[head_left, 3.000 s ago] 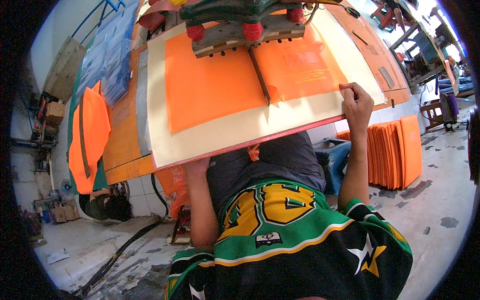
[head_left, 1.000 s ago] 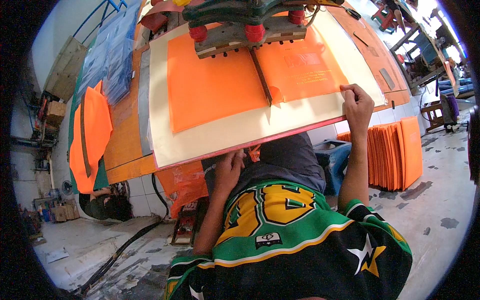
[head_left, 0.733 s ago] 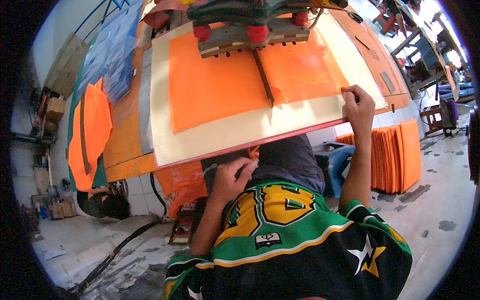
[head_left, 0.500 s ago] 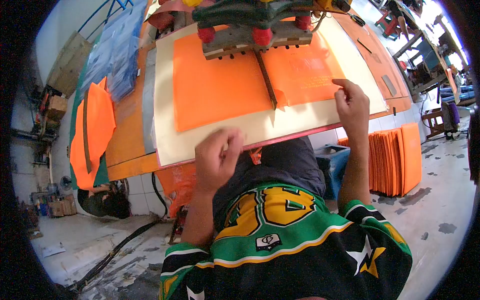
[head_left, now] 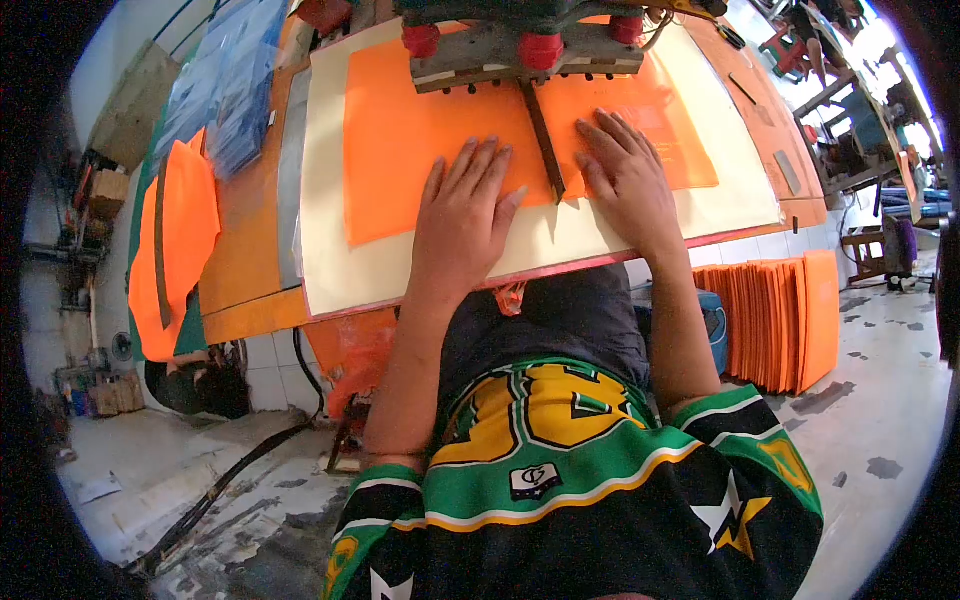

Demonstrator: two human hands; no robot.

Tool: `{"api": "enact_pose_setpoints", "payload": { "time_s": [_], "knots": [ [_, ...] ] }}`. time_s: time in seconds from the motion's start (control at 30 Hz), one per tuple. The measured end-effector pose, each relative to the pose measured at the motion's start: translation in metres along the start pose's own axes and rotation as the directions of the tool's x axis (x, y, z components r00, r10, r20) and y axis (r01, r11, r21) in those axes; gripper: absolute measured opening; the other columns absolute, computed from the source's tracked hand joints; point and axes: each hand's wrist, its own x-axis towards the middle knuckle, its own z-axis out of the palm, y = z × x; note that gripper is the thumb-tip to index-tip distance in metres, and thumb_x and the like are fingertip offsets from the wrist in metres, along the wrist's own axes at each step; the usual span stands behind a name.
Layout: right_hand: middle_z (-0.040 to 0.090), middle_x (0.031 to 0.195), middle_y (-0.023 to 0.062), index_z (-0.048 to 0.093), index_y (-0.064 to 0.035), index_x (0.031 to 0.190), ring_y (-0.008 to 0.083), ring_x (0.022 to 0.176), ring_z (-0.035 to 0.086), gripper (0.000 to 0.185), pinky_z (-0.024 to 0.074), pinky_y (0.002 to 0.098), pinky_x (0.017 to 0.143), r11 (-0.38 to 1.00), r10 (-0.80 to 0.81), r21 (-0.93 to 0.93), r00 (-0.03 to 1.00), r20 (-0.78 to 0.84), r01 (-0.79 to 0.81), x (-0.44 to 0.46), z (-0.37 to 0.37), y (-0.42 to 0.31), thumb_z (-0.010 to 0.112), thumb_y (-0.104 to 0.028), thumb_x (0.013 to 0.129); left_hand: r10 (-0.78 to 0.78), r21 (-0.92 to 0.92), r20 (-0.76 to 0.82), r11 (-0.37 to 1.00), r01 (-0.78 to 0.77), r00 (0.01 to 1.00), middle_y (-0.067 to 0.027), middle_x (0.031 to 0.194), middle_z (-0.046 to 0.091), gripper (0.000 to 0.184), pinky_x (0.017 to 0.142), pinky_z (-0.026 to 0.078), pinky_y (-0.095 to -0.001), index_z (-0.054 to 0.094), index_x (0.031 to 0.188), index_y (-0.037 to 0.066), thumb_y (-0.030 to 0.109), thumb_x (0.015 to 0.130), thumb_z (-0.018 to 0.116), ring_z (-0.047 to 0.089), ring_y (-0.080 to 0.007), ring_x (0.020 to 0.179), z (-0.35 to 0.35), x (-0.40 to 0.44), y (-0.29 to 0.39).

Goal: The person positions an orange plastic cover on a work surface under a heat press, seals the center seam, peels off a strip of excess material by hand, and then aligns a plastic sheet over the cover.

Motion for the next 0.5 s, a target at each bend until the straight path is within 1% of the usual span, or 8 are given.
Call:
{"api": "enact_pose_setpoints", "payload": {
  "time_s": [0.03, 0.1, 0.17, 0.27, 0.5],
  "knots": [
    [0.054, 0.153, 0.013, 0.063, -0.0141, 0.14, 0.0316, 0.147, 0.043, 0.044, 0.0296, 0.0476, 0.124, 1.0, 0.012, 0.013, 1.0, 0.008, -0.012, -0.0001, -0.001, -0.0006, 0.057, -0.036, 0.102, 0.004, 0.025, 0.003, 1.0, -0.004, 1.0, -0.0161, 0.156, 0.051, 0.054, 0.124, 0.027, -0.0524, 0.051, 0.15, 0.004, 0.036, 0.106, 0.053, 0.043, -0.0315, 0.148, 0.0006, -0.0004, 0.0006],
    [0.054, 0.152, 0.0133, 0.063, -0.0138, 0.14, 0.0322, 0.146, 0.044, 0.044, 0.0299, 0.0476, 0.124, 1.0, 0.005, 0.004, 1.0, 0.009, -0.005, 0.0008, -0.0004, -0.0002, 0.057, -0.036, 0.102, 0.014, 0.044, 0.005, 0.999, -0.014, 1.0, -0.015, 0.156, 0.052, 0.053, 0.124, 0.026, -0.0525, 0.053, 0.149, 0.004, 0.036, 0.106, 0.054, 0.044, -0.0305, 0.148, 0.0008, 0.0007, 0.0031],
    [0.054, 0.152, 0.0137, 0.063, -0.0135, 0.14, 0.0329, 0.146, 0.044, 0.044, 0.0303, 0.0475, 0.124, 1.0, 0.002, -0.004, 1.0, 0.005, -0.002, 0.0004, -0.001, 0.0005, 0.057, -0.035, 0.102, -0.007, 0.079, 0.063, 0.997, 0.003, 0.998, -0.0144, 0.155, 0.052, 0.051, 0.124, 0.026, -0.0532, 0.055, 0.146, 0.004, 0.036, 0.106, 0.054, 0.044, -0.0293, 0.148, -0.0024, 0.0011, 0.0053],
    [0.054, 0.152, 0.0144, 0.063, -0.0131, 0.139, 0.0335, 0.146, 0.045, 0.044, 0.0306, 0.0478, 0.124, 1.0, -0.004, -0.005, 1.0, 0.005, 0.004, -0.001, -0.0011, 0.0004, 0.057, -0.035, 0.102, -0.011, 0.066, 0.028, 0.998, 0.009, 1.0, -0.0146, 0.154, 0.054, 0.05, 0.124, 0.026, -0.0536, 0.058, 0.144, 0.005, 0.036, 0.105, 0.055, 0.045, -0.0289, 0.147, -0.0003, -0.0005, 0.0056],
    [0.056, 0.151, 0.0154, 0.065, -0.0121, 0.138, 0.0346, 0.145, 0.046, 0.043, 0.0312, 0.0475, 0.123, 1.0, -0.008, 0.016, 1.0, -0.014, 0.008, -0.0018, -0.0013, -0.0006, 0.057, -0.036, 0.102, -0.007, 0.061, 0.037, 0.998, 0.005, 0.999, -0.0165, 0.153, 0.054, 0.049, 0.123, 0.028, -0.0539, 0.058, 0.143, 0.004, 0.035, 0.104, 0.056, 0.046, -0.0309, 0.146, -0.0004, -0.0005, 0.0047]
  ]
}}
